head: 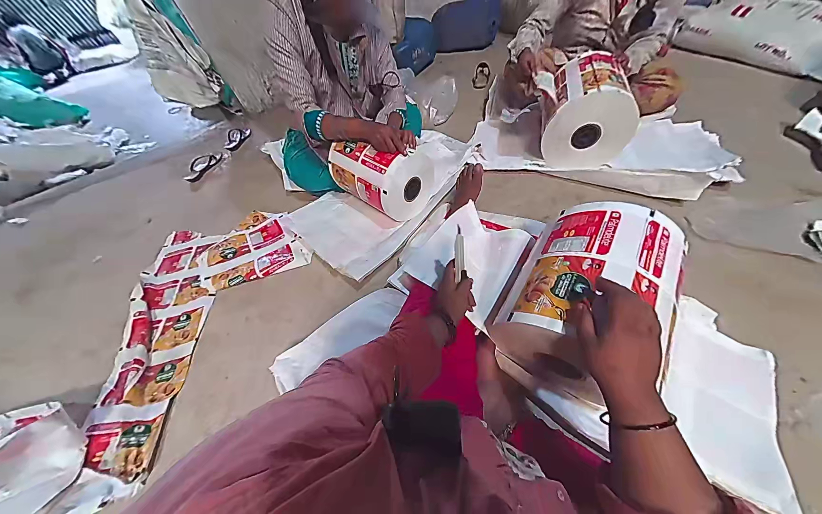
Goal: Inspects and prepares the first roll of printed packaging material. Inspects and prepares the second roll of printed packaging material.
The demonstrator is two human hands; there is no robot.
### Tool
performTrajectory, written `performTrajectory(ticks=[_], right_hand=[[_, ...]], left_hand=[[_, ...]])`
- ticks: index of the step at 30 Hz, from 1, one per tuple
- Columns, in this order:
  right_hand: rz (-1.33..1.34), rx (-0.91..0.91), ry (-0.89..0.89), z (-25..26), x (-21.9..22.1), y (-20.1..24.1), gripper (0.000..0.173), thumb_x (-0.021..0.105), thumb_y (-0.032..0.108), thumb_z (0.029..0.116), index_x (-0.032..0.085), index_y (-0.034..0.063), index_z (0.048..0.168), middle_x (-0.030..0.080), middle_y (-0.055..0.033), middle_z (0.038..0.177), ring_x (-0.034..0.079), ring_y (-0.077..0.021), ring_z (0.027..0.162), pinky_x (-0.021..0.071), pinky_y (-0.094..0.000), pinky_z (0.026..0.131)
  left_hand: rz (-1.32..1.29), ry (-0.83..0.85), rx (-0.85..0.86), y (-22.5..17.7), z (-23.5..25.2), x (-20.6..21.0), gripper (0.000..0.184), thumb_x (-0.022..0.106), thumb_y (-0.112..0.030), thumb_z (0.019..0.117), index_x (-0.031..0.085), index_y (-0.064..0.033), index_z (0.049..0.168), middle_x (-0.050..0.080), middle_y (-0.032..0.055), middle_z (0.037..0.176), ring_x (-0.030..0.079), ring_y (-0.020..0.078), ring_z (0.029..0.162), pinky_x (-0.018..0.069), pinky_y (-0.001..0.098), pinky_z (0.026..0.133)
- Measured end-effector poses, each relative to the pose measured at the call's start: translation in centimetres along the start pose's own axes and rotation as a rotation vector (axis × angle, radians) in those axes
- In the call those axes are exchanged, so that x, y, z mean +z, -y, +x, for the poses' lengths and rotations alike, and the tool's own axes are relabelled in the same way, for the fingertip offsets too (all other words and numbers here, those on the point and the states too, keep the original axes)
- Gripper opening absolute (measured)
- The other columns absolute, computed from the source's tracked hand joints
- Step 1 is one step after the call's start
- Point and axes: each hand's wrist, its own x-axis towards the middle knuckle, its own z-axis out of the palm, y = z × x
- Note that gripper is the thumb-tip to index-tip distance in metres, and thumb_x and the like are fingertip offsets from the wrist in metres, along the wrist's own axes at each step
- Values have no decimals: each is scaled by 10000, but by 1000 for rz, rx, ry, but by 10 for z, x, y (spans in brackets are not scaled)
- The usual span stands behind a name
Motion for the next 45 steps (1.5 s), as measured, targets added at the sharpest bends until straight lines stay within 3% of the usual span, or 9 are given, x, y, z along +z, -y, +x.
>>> performTrajectory(ticks=[2, 4, 16, 45], right_hand=[[27, -4, 9, -2, -2, -4, 442, 510, 318, 1022, 620, 10, 1319, 614, -196, 1390, 571, -416, 1294, 400, -605, 1109], [64, 10, 32, -4, -4, -7, 445, 529, 297, 1018, 598, 26, 1365, 603, -202, 1398, 548, -422, 1320, 385, -602, 1130], [126, -3, 34, -11, -7, -16, 491, 530, 317, 996, 582, 1, 1367, 610, -231, 1367, 544, -433, 1314, 389, -589, 1129], [108, -14, 24, -10, -4, -17, 519, 517, 377, 987, 602, 7, 1341, 632, -226, 1321, 572, -420, 1274, 396, -593, 1116]], left_hand=[[-102, -77, -87, -1, 5, 4, 576, 438, -103, 1082, 197, -101, 1605, 583, 120, 758, 592, 170, 509, 564, 315, 539], [-136, -103, -123, -3, 6, 5, 555, 438, -105, 1086, 220, -109, 1596, 581, 129, 801, 586, 171, 501, 560, 311, 518], [-102, -129, -156, 2, 10, 5, 512, 435, -128, 1091, 261, -104, 1572, 607, 148, 861, 602, 185, 511, 569, 328, 515], [-117, -127, -164, 1, 10, 6, 520, 420, -114, 1092, 234, -101, 1577, 593, 142, 849, 595, 181, 512, 565, 327, 518]])
